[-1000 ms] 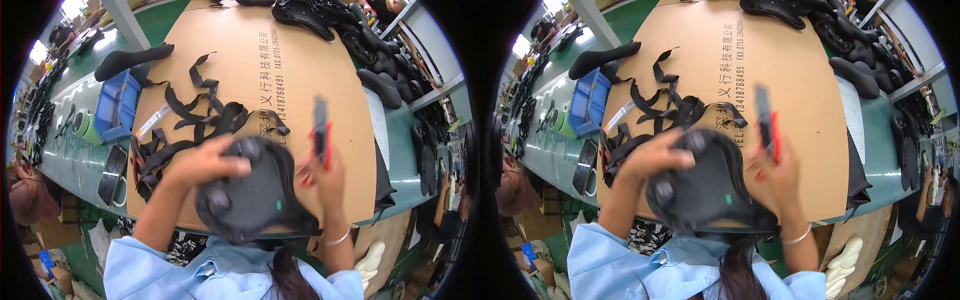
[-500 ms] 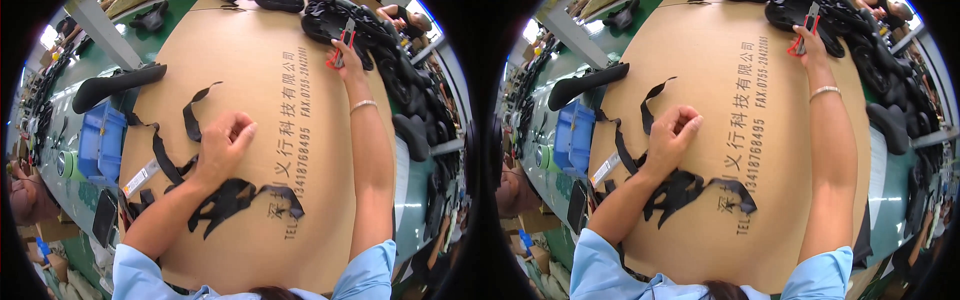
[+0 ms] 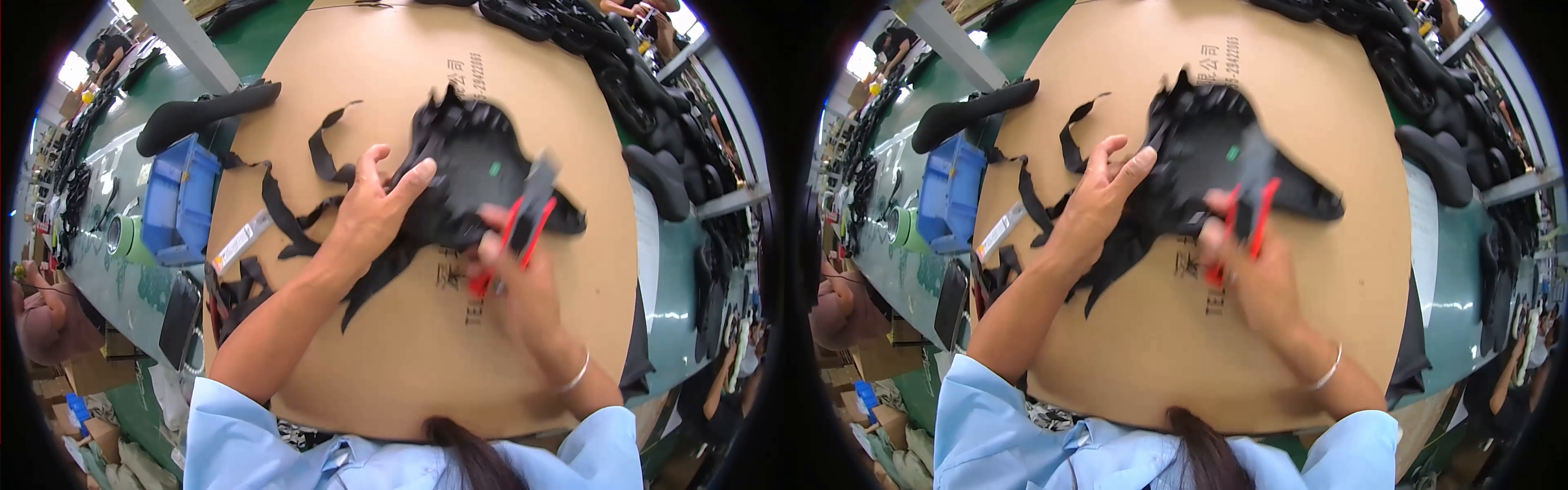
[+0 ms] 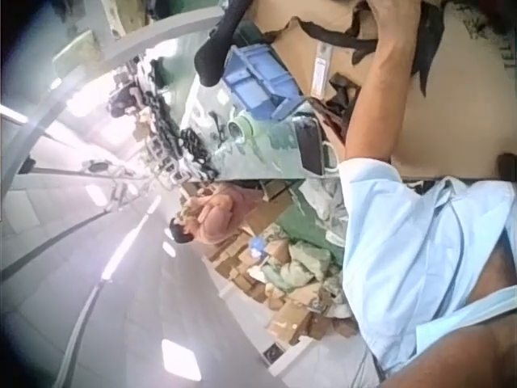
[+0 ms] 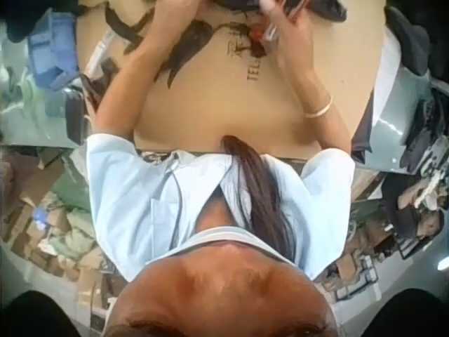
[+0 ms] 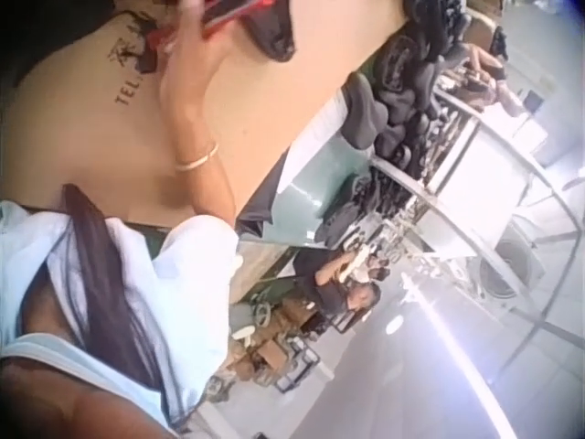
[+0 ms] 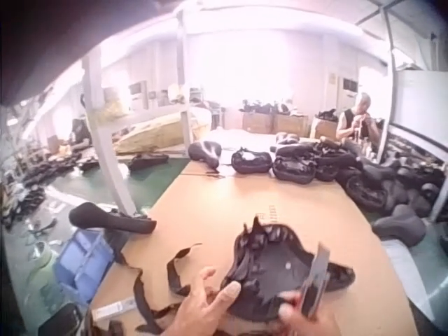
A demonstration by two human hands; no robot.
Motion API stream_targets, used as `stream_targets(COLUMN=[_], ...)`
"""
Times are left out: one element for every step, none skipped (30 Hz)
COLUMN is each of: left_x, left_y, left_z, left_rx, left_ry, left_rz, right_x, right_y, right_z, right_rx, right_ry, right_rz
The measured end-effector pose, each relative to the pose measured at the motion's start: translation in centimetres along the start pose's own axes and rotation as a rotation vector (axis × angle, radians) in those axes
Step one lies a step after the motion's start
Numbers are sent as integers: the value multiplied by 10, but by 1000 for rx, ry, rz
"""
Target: Trim excess material from the edges of bicycle seats using a utility knife.
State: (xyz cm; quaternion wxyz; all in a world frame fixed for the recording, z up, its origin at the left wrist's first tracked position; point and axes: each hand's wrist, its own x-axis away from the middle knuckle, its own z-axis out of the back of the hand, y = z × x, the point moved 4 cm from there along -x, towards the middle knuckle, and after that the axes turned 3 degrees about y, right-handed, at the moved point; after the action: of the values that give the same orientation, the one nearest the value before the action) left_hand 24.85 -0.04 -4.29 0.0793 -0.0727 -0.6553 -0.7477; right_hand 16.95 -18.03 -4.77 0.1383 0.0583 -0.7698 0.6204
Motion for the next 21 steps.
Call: stream_targets(left_x=[16, 29, 43, 57, 68, 81, 90, 101, 116, 132, 149, 164, 174, 178, 177, 177, 174, 172, 169, 168, 168], left_y=[-1, -2, -4, -7, -11, -9, -4, 4, 16, 26, 27, 23, 14, 1, -9, -14, -18, -20, -21, -21, -19], left_z=[4, 12, 18, 25, 38, 49, 54, 54, 42, 28, 13, -8, -25, -39, -43, -45, -42, -38, -37, -37, -36], left_rx=[-167, -169, -190, -208, -231, -246, -586, -918, -957, -878, -775, -833, -927, -921, -929, -924, -769, -615, -584, -583, -545], left_ry=[-8, -15, -132, -253, -274, -261, -147, -24, 197, 158, 23, -49, -86, -43, -34, -42, -9, 25, 25, 19, -3], left_rz=[26, 23, 25, 29, -3, -8, -248, -492, -769, -736, -641, -733, -730, -753, -691, -692, -612, -529, -517, -515, -500], right_x=[34, 62, 89, 118, 142, 158, 168, 179, 184, 188, 191, 195, 199, 201, 205, 209, 213, 212, 210, 208, 204], right_y=[7, 8, 7, 6, 1, -3, -2, 0, 15, 24, 39, 52, 48, 49, 46, 42, 34, 34, 29, 25, 24], right_z=[2, 4, 8, 14, 25, 35, 47, 59, 67, 67, 68, 70, 58, 52, 48, 47, 46, 48, 47, 43, 42], right_rx=[44, 176, 269, 268, 280, 291, 320, 350, 318, 316, 336, 359, 295, 293, 350, 410, 453, 455, 653, 850, 825], right_ry=[-96, -186, -258, -249, -138, -27, 200, 427, 457, 405, 368, 344, 338, 333, 377, 436, 431, 435, 375, 308, 273], right_rz=[-96, -143, -188, -193, -97, -4, 11, 24, -38, -147, -109, -75, -95, -96, 2, 99, 89, 87, 240, 393, 370])
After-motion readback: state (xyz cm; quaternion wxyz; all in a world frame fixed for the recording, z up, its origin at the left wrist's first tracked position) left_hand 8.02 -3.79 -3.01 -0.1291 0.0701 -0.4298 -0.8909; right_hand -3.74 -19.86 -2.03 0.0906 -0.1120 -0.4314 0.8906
